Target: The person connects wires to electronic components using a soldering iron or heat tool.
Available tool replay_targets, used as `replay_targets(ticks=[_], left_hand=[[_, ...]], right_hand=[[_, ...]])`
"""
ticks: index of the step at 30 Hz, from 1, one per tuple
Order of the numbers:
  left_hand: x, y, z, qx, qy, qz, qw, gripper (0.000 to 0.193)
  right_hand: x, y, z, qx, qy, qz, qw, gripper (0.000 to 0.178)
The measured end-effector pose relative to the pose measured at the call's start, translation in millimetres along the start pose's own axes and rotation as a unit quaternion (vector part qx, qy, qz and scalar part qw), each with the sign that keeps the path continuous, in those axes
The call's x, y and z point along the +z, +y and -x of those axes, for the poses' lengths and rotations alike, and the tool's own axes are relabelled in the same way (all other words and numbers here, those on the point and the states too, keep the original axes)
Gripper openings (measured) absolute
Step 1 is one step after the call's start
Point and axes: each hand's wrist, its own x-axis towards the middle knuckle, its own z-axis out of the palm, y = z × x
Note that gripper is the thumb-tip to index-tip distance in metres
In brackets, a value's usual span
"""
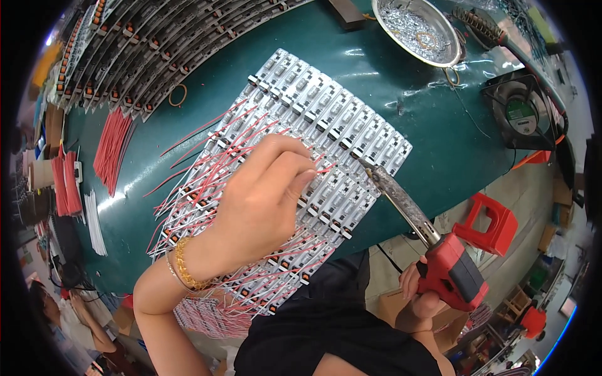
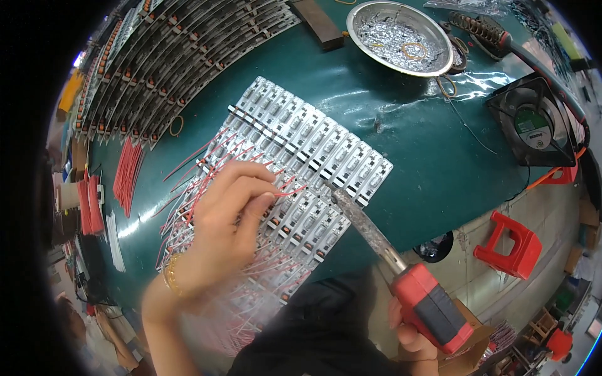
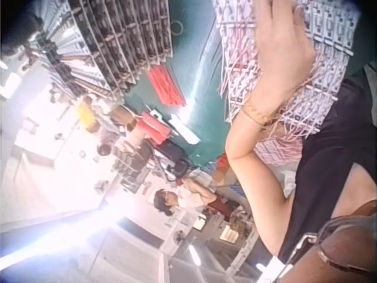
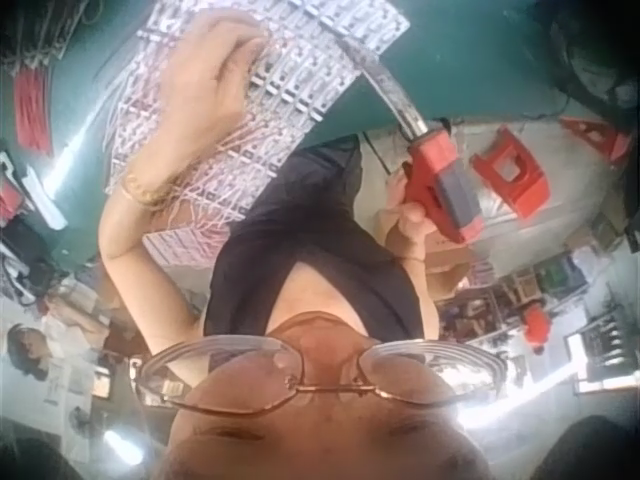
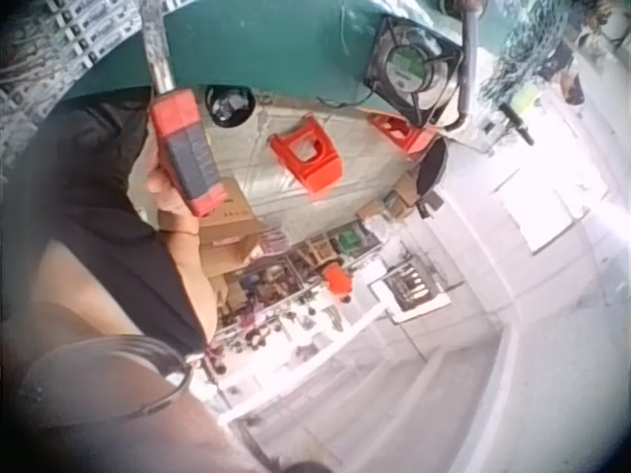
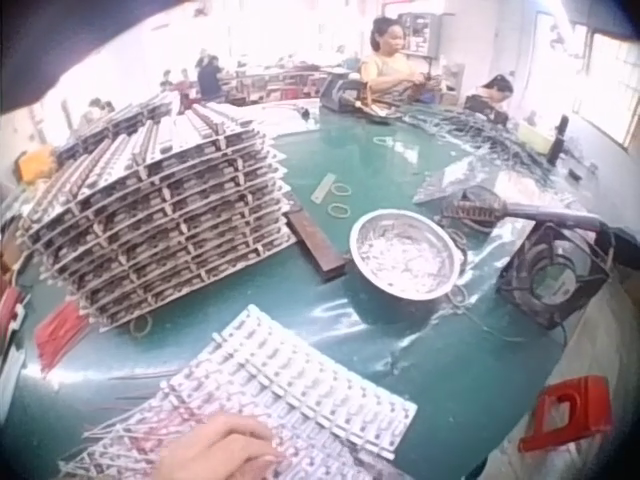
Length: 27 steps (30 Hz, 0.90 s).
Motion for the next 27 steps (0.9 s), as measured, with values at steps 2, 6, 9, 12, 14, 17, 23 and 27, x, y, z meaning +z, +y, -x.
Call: replay_targets(ticks=[2,6,9,12,14,17,23,27], left_hand=[[-4,3,-2,0.025,0.032,-0.006,0.999,0.012],[-3,16,-2,0.066,-0.015,-0.108,0.992,0.011],[12,19,-7,0.013,-0.037,-0.084,0.996,0.011],[16,17,-10,-0.023,-0.044,-0.081,0.995,0.013],[15,17,-11,-0.028,-0.053,-0.088,0.994,0.013],[15,18,-13,-0.022,-0.058,-0.085,0.994,0.013],[15,24,-21,0.033,-0.087,-0.14,0.986,0.008],[19,21,-19,0.044,-0.084,-0.154,0.984,0.006]], right_hand=[[-7,13,0,-0.064,-0.016,0.02,0.998,0.077],[-10,18,3,-0.112,-0.036,0.03,0.993,0.098],[-12,22,3,-0.131,-0.036,0.036,0.99,0.098],[-10,14,6,-0.041,0.016,0.023,0.999,0.071],[-9,16,2,-0.043,0.014,0.022,0.999,0.071],[-10,12,-1,-0.037,0.0,0.017,0.999,0.071],[-36,36,10,-0.052,-0.016,0.064,0.996,0.068],[-24,32,13,-0.128,0.051,0.209,0.968,0.058]])
